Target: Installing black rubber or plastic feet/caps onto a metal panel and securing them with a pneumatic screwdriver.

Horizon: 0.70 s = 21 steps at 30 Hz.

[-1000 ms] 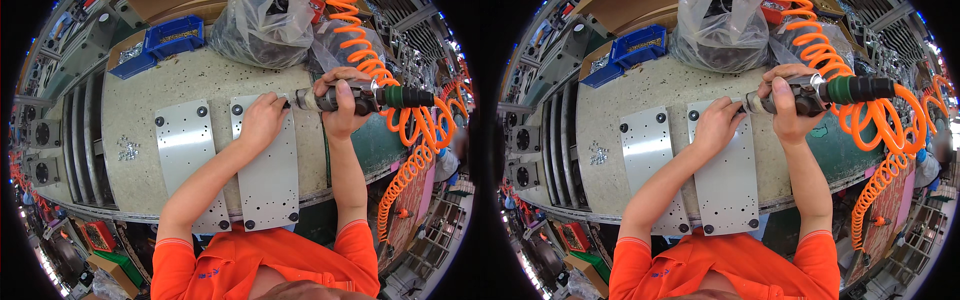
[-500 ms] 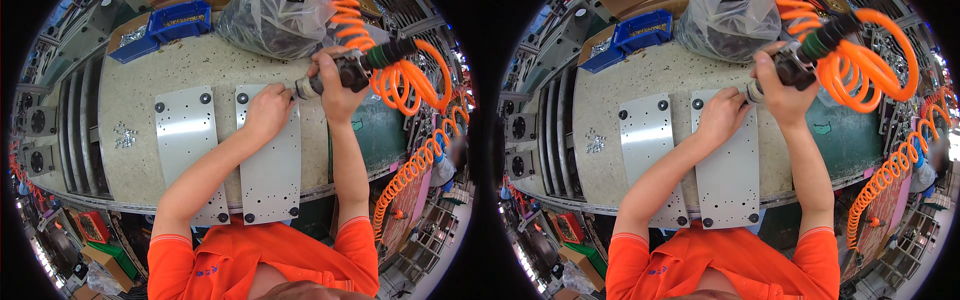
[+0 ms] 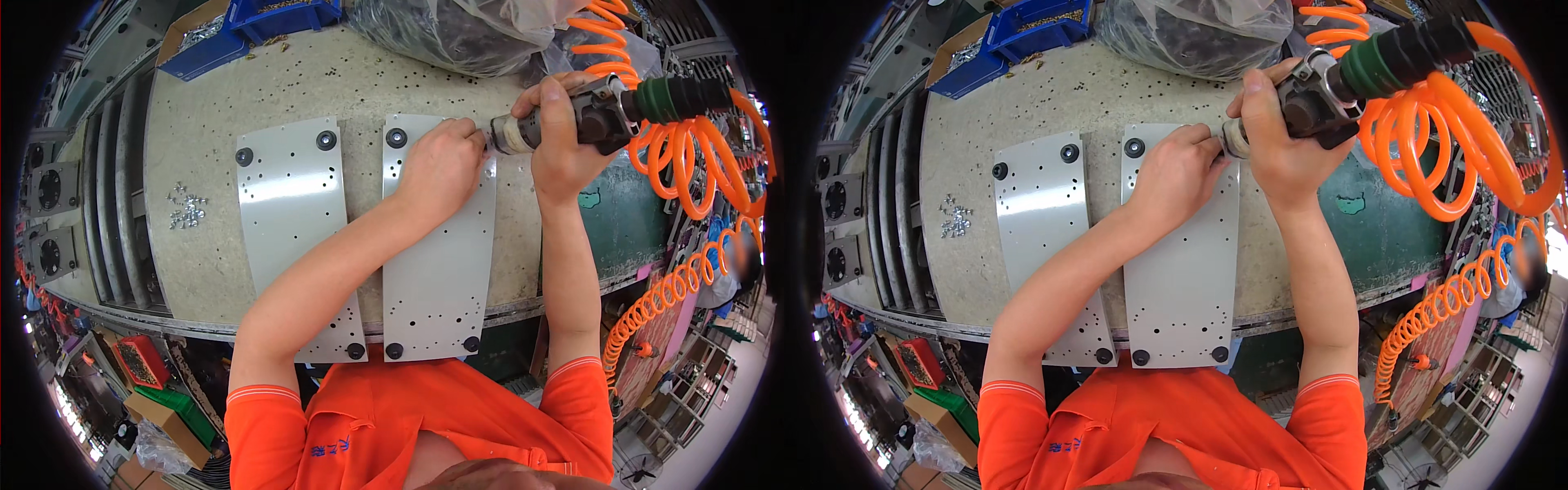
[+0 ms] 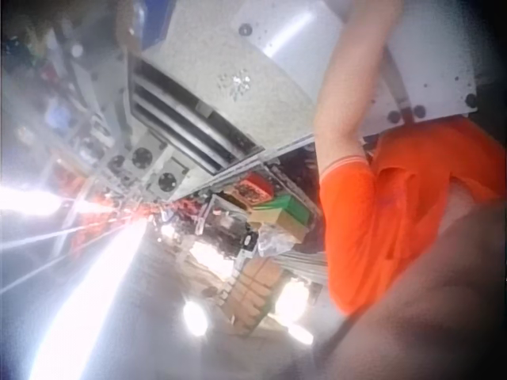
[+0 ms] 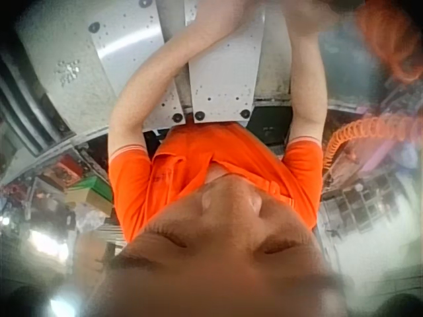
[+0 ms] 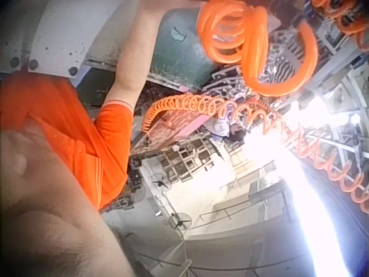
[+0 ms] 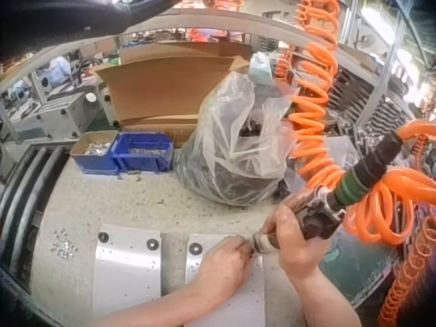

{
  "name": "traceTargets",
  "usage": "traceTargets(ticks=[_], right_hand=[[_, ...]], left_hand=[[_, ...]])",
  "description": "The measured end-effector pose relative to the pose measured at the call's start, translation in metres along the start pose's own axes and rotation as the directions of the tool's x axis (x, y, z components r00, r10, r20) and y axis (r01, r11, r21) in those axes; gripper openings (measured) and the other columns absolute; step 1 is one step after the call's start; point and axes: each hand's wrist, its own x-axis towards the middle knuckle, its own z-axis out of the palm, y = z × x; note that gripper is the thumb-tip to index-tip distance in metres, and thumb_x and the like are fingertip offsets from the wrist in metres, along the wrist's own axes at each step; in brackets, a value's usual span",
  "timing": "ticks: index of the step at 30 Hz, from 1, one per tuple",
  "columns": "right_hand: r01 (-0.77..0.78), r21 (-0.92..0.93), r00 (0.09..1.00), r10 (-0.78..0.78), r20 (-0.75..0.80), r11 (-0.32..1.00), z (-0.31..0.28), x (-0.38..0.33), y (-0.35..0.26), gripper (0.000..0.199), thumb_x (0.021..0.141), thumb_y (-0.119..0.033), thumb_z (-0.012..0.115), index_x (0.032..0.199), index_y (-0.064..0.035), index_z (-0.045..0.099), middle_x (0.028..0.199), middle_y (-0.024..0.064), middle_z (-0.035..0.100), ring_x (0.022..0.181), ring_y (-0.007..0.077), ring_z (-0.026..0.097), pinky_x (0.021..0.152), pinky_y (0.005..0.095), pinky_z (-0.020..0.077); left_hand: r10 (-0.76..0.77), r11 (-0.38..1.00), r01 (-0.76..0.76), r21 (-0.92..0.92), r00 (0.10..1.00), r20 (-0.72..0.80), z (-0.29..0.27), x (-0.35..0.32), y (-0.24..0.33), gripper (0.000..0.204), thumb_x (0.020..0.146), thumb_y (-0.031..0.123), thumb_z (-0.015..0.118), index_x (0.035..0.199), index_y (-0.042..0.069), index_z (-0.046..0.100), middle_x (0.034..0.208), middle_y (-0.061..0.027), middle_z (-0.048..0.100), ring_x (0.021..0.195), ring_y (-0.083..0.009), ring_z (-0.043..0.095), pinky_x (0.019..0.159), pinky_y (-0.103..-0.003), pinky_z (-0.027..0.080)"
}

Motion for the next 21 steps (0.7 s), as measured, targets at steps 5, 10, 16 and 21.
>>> traceTargets(ticks=[5, 10, 16, 21], right_hand=[[0.013, 0.054, 1.0, -0.014, 0.011, 0.998, 0.002, -0.004, 0.001, 0.011, 0.084, 0.009, 0.064, 0.085, 0.0033, 0.055, 0.07, 0.0068, 0.061, 0.055, 0.0133, 0.061, 0.052, 0.0268, 0.0519], [0.011, 0.069, 1.0, -0.011, 0.002, 0.998, 0.004, -0.002, 0.0, 0.014, 0.082, 0.01, 0.065, 0.088, 0.0034, 0.054, 0.072, 0.0061, 0.061, 0.056, 0.013, 0.06, 0.052, 0.0272, 0.0528], [-0.062, 0.041, 0.998, 0.062, 0.018, 0.997, -0.004, -0.017, 0.003, 0.012, 0.086, 0.004, 0.064, 0.093, -0.0006, 0.055, 0.074, 0.0057, 0.06, 0.062, 0.0148, 0.062, 0.058, 0.0281, 0.0511], [-0.106, 0.1, 0.994, 0.103, 0.037, 0.989, -0.004, 0.003, -0.041, 0.008, 0.087, -0.002, 0.066, 0.092, -0.0008, 0.061, 0.079, 0.0056, 0.065, 0.067, 0.014, 0.064, 0.063, 0.0277, 0.0522]], left_hand=[[-0.011, 1.0, 0.011, -0.007, 1.0, 0.009, 0.0, 0.0, -0.001, 0.014, 0.078, 0.011, 0.072, 0.084, -0.001, 0.068, 0.08, -0.0129, 0.058, 0.081, -0.0332, 0.061, 0.072, -0.044, 0.05], [-0.01, 1.0, 0.01, -0.025, 1.0, 0.006, -0.006, 0.001, -0.001, 0.014, 0.078, 0.01, 0.072, 0.082, -0.002, 0.067, 0.08, -0.0141, 0.058, 0.08, -0.0342, 0.06, 0.072, -0.045, 0.05], [0.037, 0.999, -0.037, 0.005, 0.999, 0.014, -0.006, 0.001, 0.003, 0.016, 0.081, 0.013, 0.07, 0.082, -0.002, 0.068, 0.079, -0.0159, 0.058, 0.08, -0.0364, 0.06, 0.073, -0.046, 0.05], [0.018, 1.0, -0.018, 0.012, 1.0, 0.016, -0.007, -0.005, 0.007, 0.022, 0.084, 0.019, 0.067, 0.092, -0.002, 0.07, 0.084, -0.0177, 0.06, 0.08, -0.0386, 0.061, 0.076, -0.046, 0.05]])
